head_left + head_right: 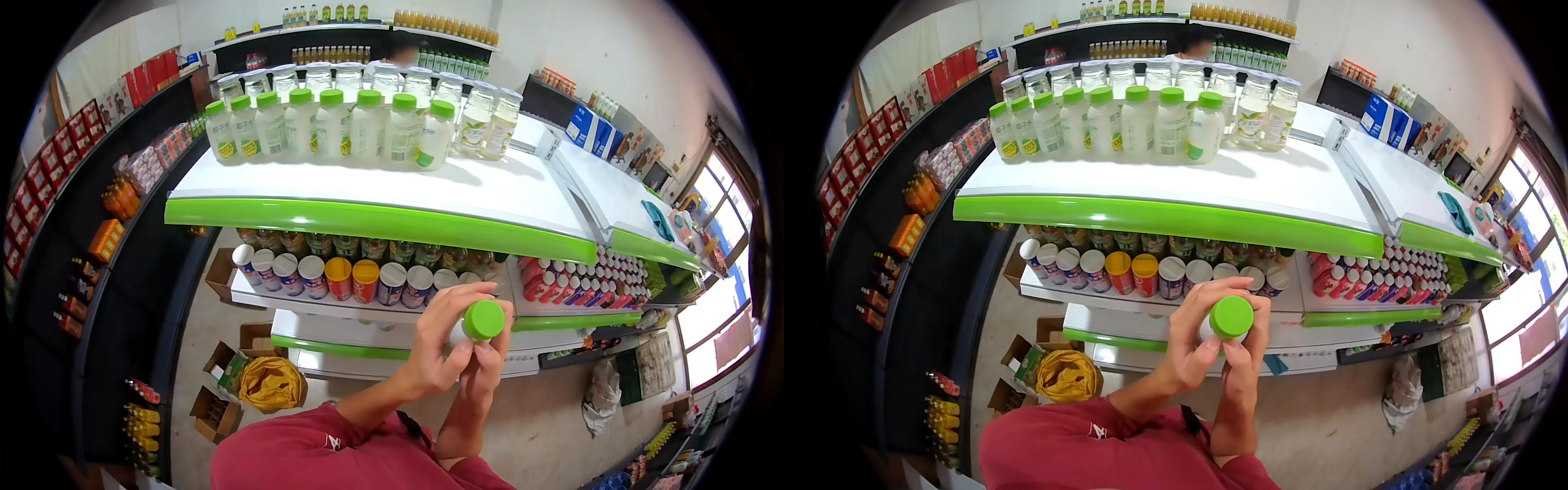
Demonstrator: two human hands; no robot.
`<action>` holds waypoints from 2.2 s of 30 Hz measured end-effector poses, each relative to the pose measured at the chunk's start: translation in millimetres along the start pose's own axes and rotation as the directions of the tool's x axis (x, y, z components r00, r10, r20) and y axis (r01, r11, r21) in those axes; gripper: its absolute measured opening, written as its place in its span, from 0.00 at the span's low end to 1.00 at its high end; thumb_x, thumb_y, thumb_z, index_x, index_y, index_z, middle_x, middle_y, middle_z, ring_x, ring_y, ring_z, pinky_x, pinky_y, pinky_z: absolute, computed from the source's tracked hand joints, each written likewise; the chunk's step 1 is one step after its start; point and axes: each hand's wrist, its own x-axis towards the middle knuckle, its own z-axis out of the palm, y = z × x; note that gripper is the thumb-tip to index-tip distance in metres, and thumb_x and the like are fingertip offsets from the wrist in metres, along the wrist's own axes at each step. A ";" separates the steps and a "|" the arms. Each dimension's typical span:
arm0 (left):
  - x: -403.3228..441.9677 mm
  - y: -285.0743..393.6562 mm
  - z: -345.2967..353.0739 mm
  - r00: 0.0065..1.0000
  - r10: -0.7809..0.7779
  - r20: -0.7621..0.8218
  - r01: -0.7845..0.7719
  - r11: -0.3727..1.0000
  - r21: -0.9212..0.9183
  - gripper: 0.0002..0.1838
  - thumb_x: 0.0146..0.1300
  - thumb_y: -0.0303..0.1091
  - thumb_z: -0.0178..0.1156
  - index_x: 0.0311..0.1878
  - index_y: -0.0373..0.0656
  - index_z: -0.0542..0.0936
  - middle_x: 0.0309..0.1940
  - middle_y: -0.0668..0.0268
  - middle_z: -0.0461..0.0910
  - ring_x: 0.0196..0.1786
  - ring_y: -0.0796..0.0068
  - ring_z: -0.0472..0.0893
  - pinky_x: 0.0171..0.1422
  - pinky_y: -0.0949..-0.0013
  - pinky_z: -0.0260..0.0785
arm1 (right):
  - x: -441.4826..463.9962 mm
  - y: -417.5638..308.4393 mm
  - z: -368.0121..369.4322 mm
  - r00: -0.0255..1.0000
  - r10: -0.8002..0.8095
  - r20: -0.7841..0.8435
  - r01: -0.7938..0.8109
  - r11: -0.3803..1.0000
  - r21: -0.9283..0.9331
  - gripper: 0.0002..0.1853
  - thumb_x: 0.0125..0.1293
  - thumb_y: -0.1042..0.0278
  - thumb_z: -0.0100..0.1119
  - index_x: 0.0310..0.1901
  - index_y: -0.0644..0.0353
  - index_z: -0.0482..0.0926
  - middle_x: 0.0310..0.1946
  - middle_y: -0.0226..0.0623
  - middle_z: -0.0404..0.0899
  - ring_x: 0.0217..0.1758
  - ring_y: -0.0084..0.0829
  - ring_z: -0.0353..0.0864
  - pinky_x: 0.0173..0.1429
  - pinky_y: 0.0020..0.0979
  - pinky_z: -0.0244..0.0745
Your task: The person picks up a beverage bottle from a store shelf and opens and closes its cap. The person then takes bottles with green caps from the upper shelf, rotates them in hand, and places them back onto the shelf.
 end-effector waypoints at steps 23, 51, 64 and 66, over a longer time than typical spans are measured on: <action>-75.7 -11.8 -199.1 0.974 -0.226 -0.017 0.222 0.968 -0.118 0.30 0.63 0.48 0.53 0.58 0.31 0.79 0.59 0.48 0.83 0.59 0.54 0.82 0.66 0.56 0.71 | -85.0 109.3 181.7 0.984 0.104 -0.145 -0.118 0.989 -0.094 0.28 0.62 0.54 0.56 0.61 0.62 0.70 0.52 0.33 0.72 0.56 0.24 0.71 0.62 0.27 0.67; -378.1 316.0 -189.1 0.180 0.415 0.892 0.882 0.333 -0.334 0.25 0.67 0.33 0.49 0.63 0.32 0.78 0.53 0.57 0.83 0.54 0.67 0.80 0.62 0.65 0.72 | -551.9 -29.8 339.2 -0.188 -0.751 -0.633 -0.331 0.655 -0.680 0.19 0.68 0.68 0.48 0.58 0.62 0.70 0.50 0.35 0.74 0.55 0.25 0.72 0.62 0.29 0.68; -483.8 494.0 -371.8 -0.158 0.930 0.330 0.985 0.173 -0.016 0.29 0.65 0.35 0.48 0.66 0.30 0.74 0.65 0.51 0.78 0.66 0.61 0.76 0.75 0.60 0.63 | -690.9 -36.0 584.9 -0.676 -0.735 -0.047 -0.510 0.513 -0.691 0.22 0.64 0.61 0.51 0.57 0.61 0.72 0.48 0.30 0.74 0.55 0.21 0.70 0.58 0.25 0.66; -499.3 510.1 -389.9 -0.181 0.953 0.244 0.983 0.186 0.006 0.28 0.65 0.32 0.47 0.67 0.29 0.74 0.66 0.51 0.78 0.68 0.60 0.75 0.76 0.59 0.62 | -700.0 -32.8 606.7 -0.756 -0.654 -0.019 -0.447 0.538 -0.715 0.22 0.64 0.61 0.50 0.58 0.61 0.72 0.48 0.30 0.73 0.54 0.22 0.70 0.59 0.25 0.66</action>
